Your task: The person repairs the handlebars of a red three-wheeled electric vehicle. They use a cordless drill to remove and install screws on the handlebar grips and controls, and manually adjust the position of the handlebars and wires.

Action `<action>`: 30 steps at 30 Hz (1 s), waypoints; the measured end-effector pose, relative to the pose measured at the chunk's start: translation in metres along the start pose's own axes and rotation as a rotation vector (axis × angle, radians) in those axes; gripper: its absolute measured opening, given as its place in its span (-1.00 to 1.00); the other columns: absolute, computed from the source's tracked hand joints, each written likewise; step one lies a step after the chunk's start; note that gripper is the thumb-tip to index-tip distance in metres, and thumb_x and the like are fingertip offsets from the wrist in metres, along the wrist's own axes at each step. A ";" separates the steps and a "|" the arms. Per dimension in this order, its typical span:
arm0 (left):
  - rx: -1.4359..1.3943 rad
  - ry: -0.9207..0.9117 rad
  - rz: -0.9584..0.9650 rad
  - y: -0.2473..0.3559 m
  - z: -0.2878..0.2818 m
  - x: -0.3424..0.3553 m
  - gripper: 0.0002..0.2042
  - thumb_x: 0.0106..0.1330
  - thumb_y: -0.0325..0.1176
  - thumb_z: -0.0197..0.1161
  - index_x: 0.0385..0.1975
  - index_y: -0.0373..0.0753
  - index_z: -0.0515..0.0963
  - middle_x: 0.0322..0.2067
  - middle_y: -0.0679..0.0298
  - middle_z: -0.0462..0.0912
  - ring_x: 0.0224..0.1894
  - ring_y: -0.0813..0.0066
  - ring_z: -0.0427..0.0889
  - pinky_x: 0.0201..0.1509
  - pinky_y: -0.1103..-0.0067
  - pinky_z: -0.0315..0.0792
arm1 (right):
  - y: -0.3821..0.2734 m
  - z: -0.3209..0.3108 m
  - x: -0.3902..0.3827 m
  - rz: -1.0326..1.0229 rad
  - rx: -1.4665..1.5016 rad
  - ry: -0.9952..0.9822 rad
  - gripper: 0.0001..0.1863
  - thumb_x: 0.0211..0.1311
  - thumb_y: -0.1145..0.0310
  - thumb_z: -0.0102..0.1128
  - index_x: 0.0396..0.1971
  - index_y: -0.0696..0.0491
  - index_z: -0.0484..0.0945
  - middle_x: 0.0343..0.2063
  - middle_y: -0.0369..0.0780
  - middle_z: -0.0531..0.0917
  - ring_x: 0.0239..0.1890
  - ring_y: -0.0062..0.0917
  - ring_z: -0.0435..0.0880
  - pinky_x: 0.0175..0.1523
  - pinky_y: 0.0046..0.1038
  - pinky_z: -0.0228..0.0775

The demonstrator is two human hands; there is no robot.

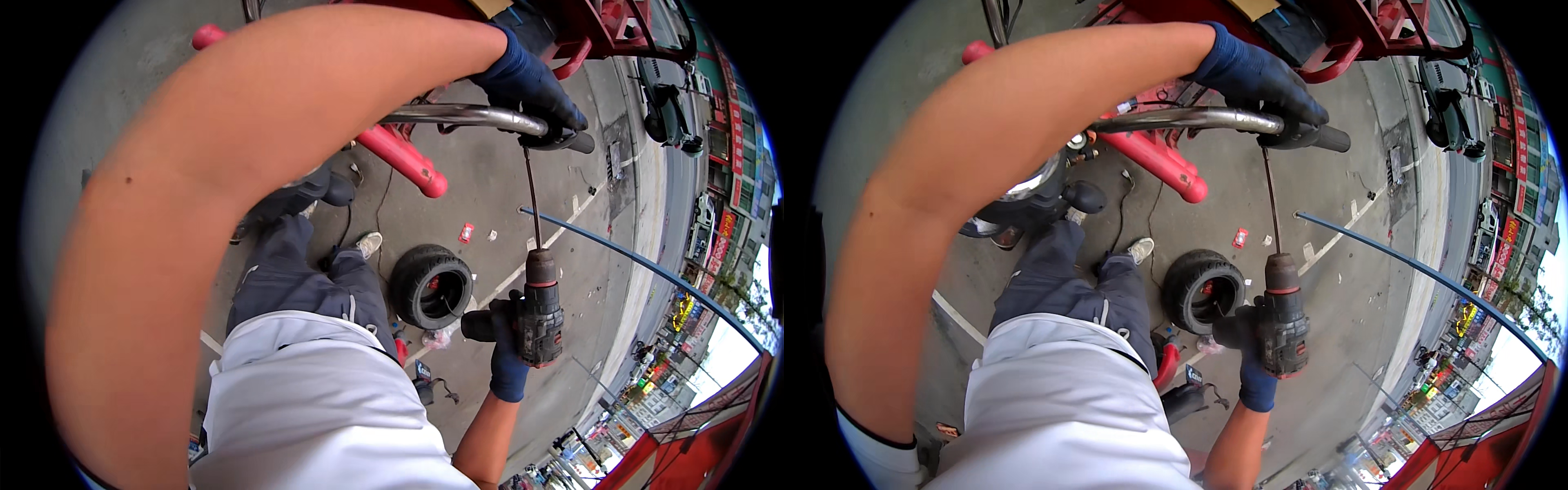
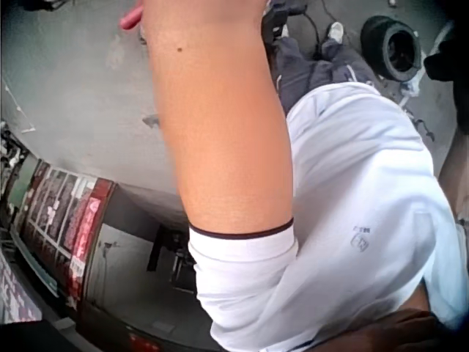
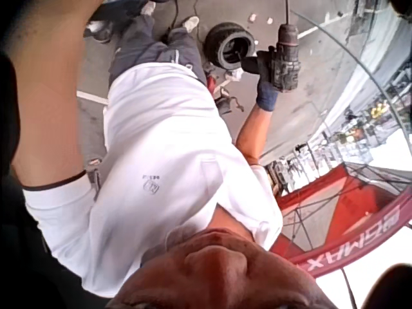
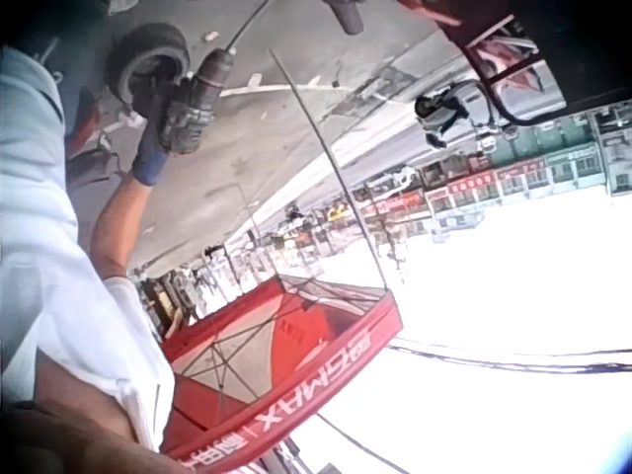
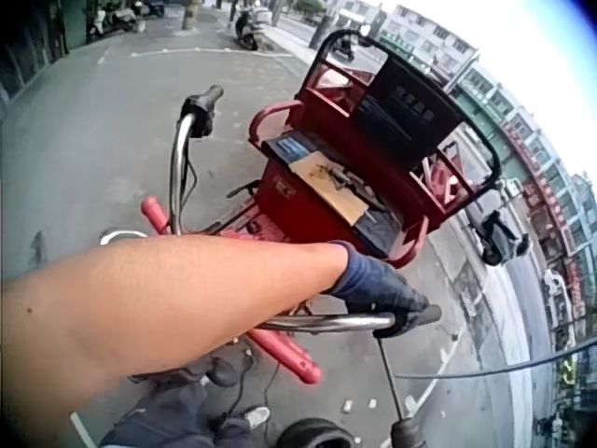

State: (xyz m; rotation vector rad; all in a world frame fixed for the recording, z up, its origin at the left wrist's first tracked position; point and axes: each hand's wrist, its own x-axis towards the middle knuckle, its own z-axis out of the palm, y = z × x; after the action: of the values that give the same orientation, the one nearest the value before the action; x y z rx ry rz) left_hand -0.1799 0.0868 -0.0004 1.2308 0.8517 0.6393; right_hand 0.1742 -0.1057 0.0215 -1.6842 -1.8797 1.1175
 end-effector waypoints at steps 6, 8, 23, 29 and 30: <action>-0.138 -0.267 0.122 -0.020 -0.015 0.026 -0.59 0.41 0.02 -0.04 -0.39 -0.17 0.60 -0.55 0.31 0.58 -0.53 0.53 0.53 -0.40 0.57 0.41 | 0.013 -0.007 0.007 -0.017 -0.085 -0.033 -0.53 0.16 0.46 0.28 0.10 0.14 0.42 -0.24 -0.22 0.67 -0.13 -0.51 0.63 0.08 -0.38 0.45; -0.010 -0.283 0.150 -0.011 -0.016 0.014 -0.51 0.49 -0.03 -0.20 -0.52 -0.17 0.58 -0.61 0.32 0.55 -0.58 0.52 0.48 -0.41 0.57 0.36 | 0.015 -0.008 0.010 -0.049 -0.087 -0.033 -0.53 0.15 0.48 0.28 0.09 0.13 0.42 -0.24 -0.22 0.67 -0.14 -0.51 0.63 0.06 -0.38 0.45; -0.099 -0.011 0.145 -0.006 0.001 0.000 -0.63 0.41 -0.15 -0.09 -0.49 -0.24 0.56 -0.62 0.24 0.55 -0.64 0.42 0.49 -0.53 0.50 0.37 | 0.017 -0.025 0.029 -0.195 -0.179 -0.102 -0.55 0.16 0.46 0.30 0.07 0.11 0.44 -0.23 -0.24 0.63 -0.14 -0.53 0.60 0.07 -0.40 0.40; -0.077 -0.020 0.149 -0.004 0.003 -0.013 -0.60 0.42 -0.16 -0.13 -0.50 -0.26 0.56 -0.63 0.21 0.55 -0.65 0.40 0.48 -0.53 0.50 0.36 | 0.007 -0.024 0.029 -0.082 0.023 -0.136 -0.54 0.13 0.44 0.32 0.06 0.10 0.45 -0.18 -0.26 0.61 -0.13 -0.53 0.59 0.05 -0.39 0.41; -0.089 -0.056 0.143 -0.005 0.002 -0.016 -0.60 0.42 -0.16 -0.13 -0.50 -0.26 0.56 -0.64 0.22 0.54 -0.65 0.40 0.48 -0.53 0.50 0.36 | 0.005 -0.023 0.030 -0.082 0.008 -0.145 -0.54 0.13 0.44 0.32 0.06 0.10 0.45 -0.18 -0.26 0.60 -0.13 -0.53 0.59 0.05 -0.40 0.41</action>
State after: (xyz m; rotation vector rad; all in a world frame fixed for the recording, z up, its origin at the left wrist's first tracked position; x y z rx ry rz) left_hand -0.1872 0.0717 -0.0016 1.2308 0.6859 0.7467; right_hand 0.1881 -0.0707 0.0254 -1.5436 -2.0098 1.2410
